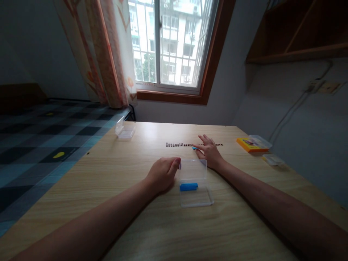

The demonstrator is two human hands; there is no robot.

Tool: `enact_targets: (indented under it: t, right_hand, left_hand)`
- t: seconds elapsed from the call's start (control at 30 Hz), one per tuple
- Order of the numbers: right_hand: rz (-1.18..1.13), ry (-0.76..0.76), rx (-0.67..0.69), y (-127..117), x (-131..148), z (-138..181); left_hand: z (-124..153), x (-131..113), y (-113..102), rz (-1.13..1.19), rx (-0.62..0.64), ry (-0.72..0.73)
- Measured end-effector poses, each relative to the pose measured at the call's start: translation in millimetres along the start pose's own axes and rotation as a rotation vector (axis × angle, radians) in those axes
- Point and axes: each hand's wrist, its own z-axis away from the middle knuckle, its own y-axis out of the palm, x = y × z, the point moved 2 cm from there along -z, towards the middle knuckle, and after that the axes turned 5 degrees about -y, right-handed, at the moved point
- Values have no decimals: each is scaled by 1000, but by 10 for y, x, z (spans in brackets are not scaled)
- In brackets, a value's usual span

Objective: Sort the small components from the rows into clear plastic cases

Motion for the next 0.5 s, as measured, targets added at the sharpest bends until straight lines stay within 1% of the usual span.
enact_targets:
  t: [0.17,0.5]
  right_hand:
    - [1,-11,20,20,-19,-7]
    - [-82,-66,12,-79,-13,23]
  left_hand:
    - [-5,-1,6,5,0,3]
    - [8,11,5,14,-3,11]
